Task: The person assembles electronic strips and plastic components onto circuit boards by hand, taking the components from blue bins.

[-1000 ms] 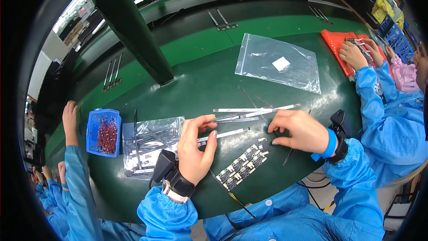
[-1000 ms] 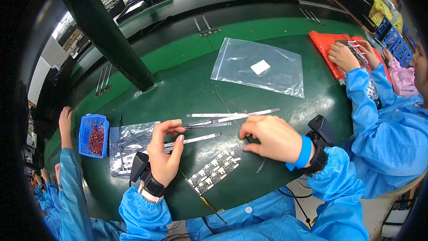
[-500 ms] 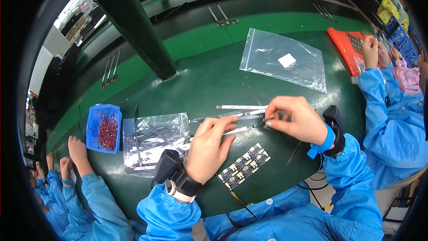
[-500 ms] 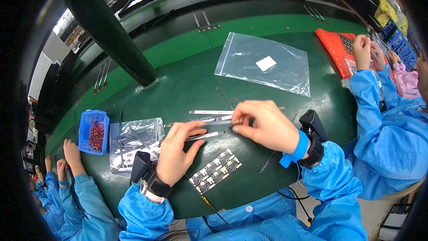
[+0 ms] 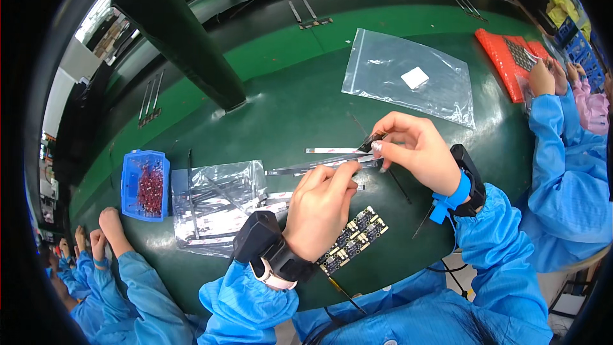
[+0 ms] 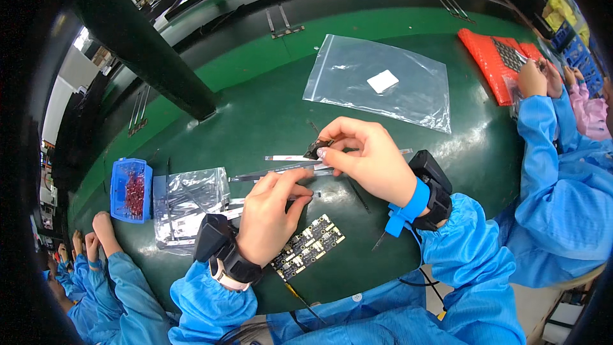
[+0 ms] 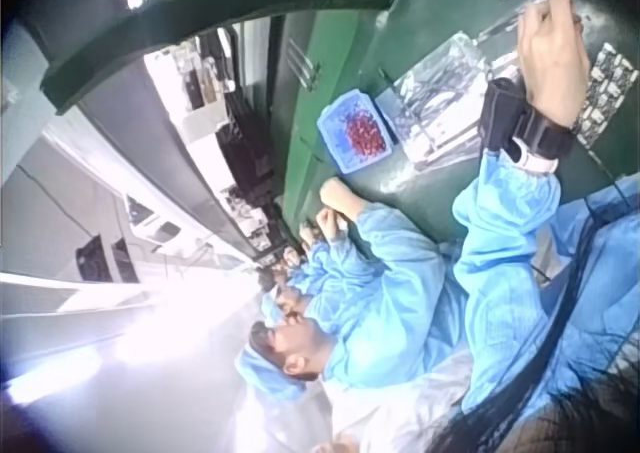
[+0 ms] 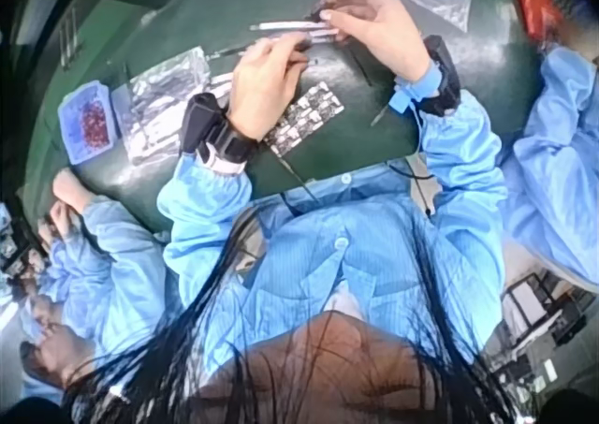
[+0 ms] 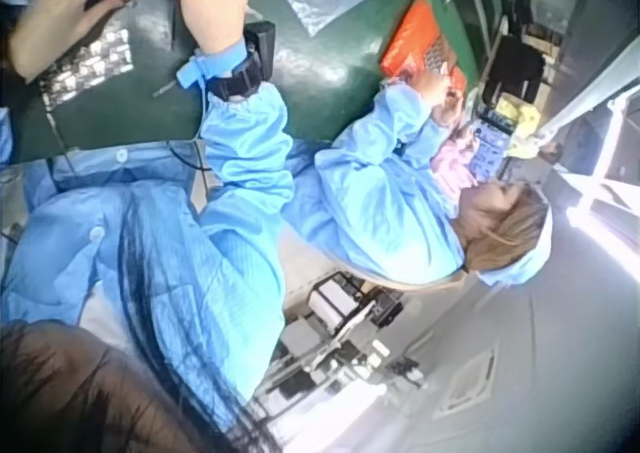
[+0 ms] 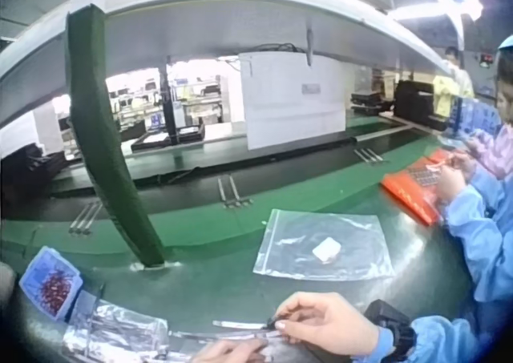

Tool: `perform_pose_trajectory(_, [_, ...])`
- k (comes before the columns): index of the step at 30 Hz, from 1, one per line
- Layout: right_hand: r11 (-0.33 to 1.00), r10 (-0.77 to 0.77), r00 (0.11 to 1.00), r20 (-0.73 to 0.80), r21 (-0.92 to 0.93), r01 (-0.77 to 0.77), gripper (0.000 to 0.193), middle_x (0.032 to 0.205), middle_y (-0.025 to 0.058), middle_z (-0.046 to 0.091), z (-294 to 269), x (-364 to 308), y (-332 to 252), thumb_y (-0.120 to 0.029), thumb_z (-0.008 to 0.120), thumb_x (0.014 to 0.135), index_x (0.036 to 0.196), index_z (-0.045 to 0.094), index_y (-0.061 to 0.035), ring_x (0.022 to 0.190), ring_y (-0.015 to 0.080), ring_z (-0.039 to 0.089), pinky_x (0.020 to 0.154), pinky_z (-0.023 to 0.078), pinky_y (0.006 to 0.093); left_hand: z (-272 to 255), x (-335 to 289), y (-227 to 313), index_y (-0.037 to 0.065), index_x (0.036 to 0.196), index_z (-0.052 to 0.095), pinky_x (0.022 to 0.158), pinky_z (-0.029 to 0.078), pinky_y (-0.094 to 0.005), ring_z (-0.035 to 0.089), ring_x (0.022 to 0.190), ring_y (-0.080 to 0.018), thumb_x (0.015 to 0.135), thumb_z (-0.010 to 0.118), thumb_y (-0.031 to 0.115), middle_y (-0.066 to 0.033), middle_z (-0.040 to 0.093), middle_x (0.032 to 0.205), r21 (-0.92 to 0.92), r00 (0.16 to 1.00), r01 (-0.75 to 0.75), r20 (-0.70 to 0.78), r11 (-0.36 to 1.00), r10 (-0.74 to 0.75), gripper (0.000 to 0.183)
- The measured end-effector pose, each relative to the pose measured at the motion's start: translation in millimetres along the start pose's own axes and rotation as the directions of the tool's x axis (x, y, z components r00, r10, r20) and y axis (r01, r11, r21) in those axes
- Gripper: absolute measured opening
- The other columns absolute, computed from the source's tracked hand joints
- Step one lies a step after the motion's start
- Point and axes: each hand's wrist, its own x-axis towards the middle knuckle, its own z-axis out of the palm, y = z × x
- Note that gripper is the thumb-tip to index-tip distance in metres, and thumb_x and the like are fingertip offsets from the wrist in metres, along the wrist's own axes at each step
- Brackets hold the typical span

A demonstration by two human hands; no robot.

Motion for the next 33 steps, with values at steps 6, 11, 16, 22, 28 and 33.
perform_pose_trajectory(6, [0.999, 0.011, 1.000, 0.004, 0.031, -0.011, 0.014, 0.083, 0.0049, 0.057, 6, -8, 3, -0.002, 0.057, 0.082, 0.095, 0.054, 0.0026, 0.076, 0.0109, 0.057, 0.063, 0.048, 0.0251, -1, 8, 7, 0.004, 0.102, 0.052, 0.069, 0.047, -0.0326, 0.058, 0.077, -0.0241, 0.067, 0.065, -0.006, -0.0037, 0.062, 0.077, 0.014, 0.999, 0.023, 0.042, 1.000, -0.023, 0.038])
perform_pose_trajectory(11, [0.993, -0.021, 0.988, -0.151, 0.114, 0.039, 0.018, 0.081, 0.0075, 0.059, -8, -9, -3, -0.003, 0.058, 0.082, 0.098, 0.053, 0.0049, 0.070, 0.0103, 0.056, 0.061, 0.046, 0.0228, 6, 9, 3, 0.003, 0.102, 0.051, 0.070, 0.047, -0.0303, 0.060, 0.080, -0.0232, 0.067, 0.066, -0.006, -0.0042, 0.063, 0.079, -0.196, 0.997, 0.074, 0.048, 0.978, -0.066, 0.039])
perform_pose_trajectory(16, [0.990, -0.047, 0.990, -0.136, 0.127, 0.064, 0.017, 0.079, 0.0075, 0.059, -3, -9, -1, -0.003, 0.058, 0.082, 0.097, 0.053, 0.0047, 0.070, 0.0102, 0.056, 0.061, 0.046, 0.0227, 5, 9, 6, 0.003, 0.101, 0.051, 0.070, 0.046, -0.0304, 0.060, 0.081, -0.0233, 0.067, 0.066, -0.006, -0.0043, 0.064, 0.080, -0.142, 0.994, 0.057, 0.099, 0.988, -0.043, 0.038])
perform_pose_trajectory(22, [0.986, -0.021, 0.995, -0.100, 0.165, 0.037, 0.016, 0.083, 0.0086, 0.060, -4, -10, 3, -0.003, 0.058, 0.082, 0.096, 0.053, 0.0045, 0.072, 0.0111, 0.058, 0.061, 0.047, 0.0233, 7, 8, 7, 0.004, 0.101, 0.052, 0.069, 0.046, -0.0313, 0.060, 0.078, -0.0227, 0.068, 0.064, -0.008, -0.0057, 0.062, 0.079, -0.109, 0.999, -0.004, 0.047, 0.994, 0.010, 0.038])
perform_pose_trajectory(28, [0.972, 0.071, 0.996, -0.052, 0.229, -0.058, 0.013, 0.085, 0.0090, 0.060, 2, -12, -2, -0.002, 0.057, 0.083, 0.094, 0.054, 0.0045, 0.076, 0.0132, 0.061, 0.064, 0.050, 0.0233, -7, 7, 17, 0.001, 0.108, 0.051, 0.075, 0.048, -0.0238, 0.063, 0.080, -0.0137, 0.072, 0.064, -0.011, -0.0090, 0.063, 0.087, -0.294, 0.971, 0.229, 0.008, 0.928, -0.238, 0.040])
perform_pose_trajectory(33, [0.986, 0.038, 0.999, -0.023, 0.163, -0.034, 0.013, 0.086, 0.0072, 0.059, 2, -14, 0, -0.001, 0.058, 0.081, 0.093, 0.056, 0.0037, 0.075, 0.0129, 0.060, 0.063, 0.050, 0.0245, -22, 7, 14, 0.000, 0.108, 0.049, 0.079, 0.047, -0.0238, 0.062, 0.082, -0.0121, 0.071, 0.064, -0.011, -0.0087, 0.065, 0.083, -0.307, 0.964, 0.234, -0.050, 0.922, -0.261, 0.042])
